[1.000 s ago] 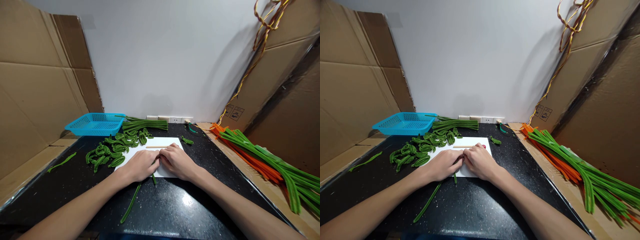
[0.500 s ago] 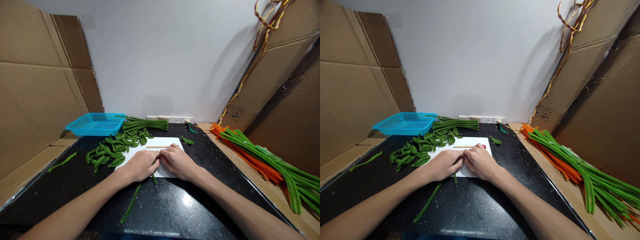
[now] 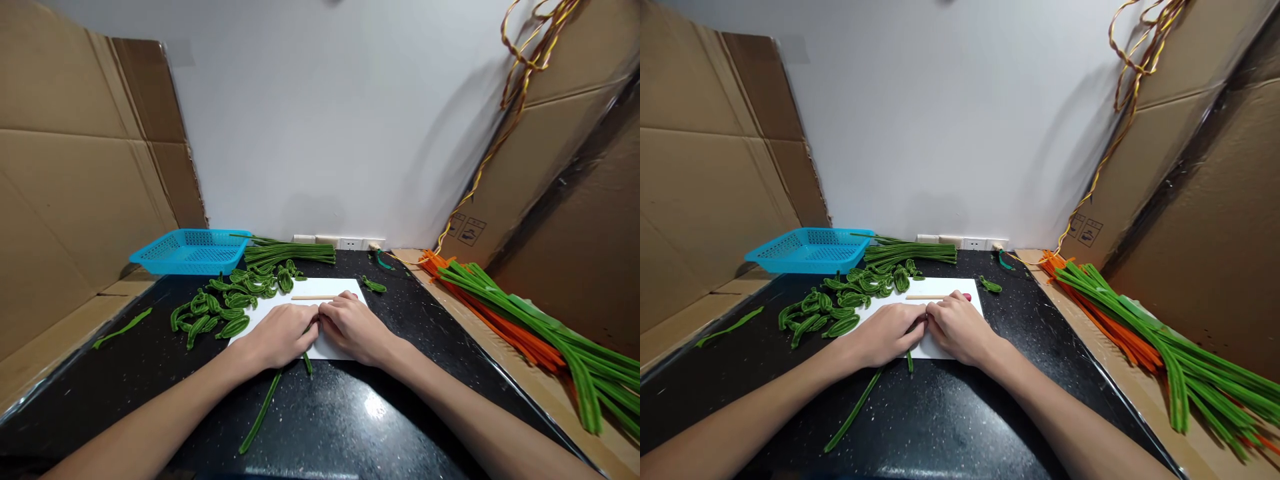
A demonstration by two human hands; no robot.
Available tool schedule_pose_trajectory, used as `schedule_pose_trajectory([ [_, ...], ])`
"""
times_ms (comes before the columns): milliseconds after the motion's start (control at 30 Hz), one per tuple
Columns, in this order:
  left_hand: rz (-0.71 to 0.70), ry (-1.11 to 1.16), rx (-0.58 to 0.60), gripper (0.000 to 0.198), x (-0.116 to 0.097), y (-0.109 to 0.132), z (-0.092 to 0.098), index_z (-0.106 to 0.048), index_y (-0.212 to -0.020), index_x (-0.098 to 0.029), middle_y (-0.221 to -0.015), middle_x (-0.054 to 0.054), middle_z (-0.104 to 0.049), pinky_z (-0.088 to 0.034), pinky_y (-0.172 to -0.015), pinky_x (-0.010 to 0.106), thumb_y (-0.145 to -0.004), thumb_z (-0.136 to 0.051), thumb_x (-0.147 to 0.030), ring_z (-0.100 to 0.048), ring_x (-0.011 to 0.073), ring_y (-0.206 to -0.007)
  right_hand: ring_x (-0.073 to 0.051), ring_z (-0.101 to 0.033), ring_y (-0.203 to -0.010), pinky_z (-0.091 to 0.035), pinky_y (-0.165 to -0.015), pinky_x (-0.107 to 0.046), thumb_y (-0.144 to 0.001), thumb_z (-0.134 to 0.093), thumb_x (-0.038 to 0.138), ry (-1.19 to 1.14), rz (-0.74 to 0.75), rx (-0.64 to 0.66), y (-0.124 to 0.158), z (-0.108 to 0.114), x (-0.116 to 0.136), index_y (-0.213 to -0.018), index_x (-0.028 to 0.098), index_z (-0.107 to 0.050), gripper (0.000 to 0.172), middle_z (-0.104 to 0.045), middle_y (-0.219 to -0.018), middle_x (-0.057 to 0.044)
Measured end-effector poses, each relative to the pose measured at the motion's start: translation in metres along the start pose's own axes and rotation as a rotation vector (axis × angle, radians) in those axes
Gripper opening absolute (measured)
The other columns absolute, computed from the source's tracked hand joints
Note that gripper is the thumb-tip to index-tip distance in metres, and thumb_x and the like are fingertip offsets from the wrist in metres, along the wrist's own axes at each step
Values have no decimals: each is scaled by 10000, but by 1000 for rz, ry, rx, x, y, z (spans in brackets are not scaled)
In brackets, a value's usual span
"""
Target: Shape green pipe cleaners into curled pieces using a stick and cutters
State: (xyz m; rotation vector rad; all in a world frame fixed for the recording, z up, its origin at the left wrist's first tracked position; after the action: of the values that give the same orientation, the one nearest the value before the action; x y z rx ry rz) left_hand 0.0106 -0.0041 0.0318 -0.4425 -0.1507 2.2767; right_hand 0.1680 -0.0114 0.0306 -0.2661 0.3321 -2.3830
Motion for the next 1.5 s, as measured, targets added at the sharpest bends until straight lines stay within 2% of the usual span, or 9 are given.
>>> schedule_pose_trajectory([
  [267,-1,-26,7,202,-2,-1,2,-630,-915,-197,-886,54,-724,-415,-647,294,-970,-444,-253,-654,209,-729,-162,-554,-685,-331,-784,-312,-982,-492,150,20,-2,-5,0,0,0,-785,177,-544,206,-662,-746,-22],
  [833,0,-17,4,208,-3,-1,1,-631,-913,-193,-882,58,-720,-431,-655,307,-975,-445,-263,-656,216,-733,-166,-562,-690,-348,-793,-319,-976,-477,146,-8,4,-8,0,3,1,-789,176,-564,208,-667,-754,-29],
  [967,62,39,-78,197,-3,-1,3,-620,-966,-195,-944,56,-714,-440,-695,307,-987,-431,-245,-658,211,-795,-175,-588,-726,-367,-824,-329,-979,-470,137,-43,-42,-58,-1,5,1,-865,167,-621,191,-685,-792,-47],
  [1067,130,53,-154,202,-2,-1,4,-583,-938,-200,-889,40,-673,-421,-671,308,-1008,-402,-255,-623,196,-755,-163,-574,-689,-393,-814,-328,-985,-484,159,-175,-146,-170,-1,8,-5,-953,178,-652,173,-683,-774,-27],
  [1200,113,63,-217,192,-2,0,6,-547,-929,-210,-889,20,-636,-398,-661,302,-1024,-394,-276,-588,179,-743,-151,-568,-642,-421,-660,-275,-987,-532,278,-509,-270,-285,-1,11,-14,-919,188,-631,150,-647,-709,-2],
  [1367,85,92,-272,182,-2,0,9,-546,-943,-211,-897,8,-634,-401,-683,297,-1032,-403,-279,-585,167,-752,-141,-570,-605,-446,-615,-266,-971,-570,427,-866,-337,-278,-4,8,-22,-869,184,-610,267,-628,-674,8],
  [1500,76,106,-273,181,-2,0,9,-559,-975,-209,-900,10,-640,-421,-694,295,-1034,-404,-281,-591,163,-749,-136,-538,-591,-447,-631,-277,-943,-586,534,-1034,-314,-277,-7,4,-25,-805,179,-619,382,-602,-636,8],
])
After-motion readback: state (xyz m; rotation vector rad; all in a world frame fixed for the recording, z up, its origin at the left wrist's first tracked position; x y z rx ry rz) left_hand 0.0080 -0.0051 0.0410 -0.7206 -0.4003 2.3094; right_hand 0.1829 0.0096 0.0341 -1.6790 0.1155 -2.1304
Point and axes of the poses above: each hand's wrist, its own y-axis away from the middle knuckle, its own z-axis out of the back of the hand, x = y × z, the point moved 3 cm from there along -y, towards the middle knuckle
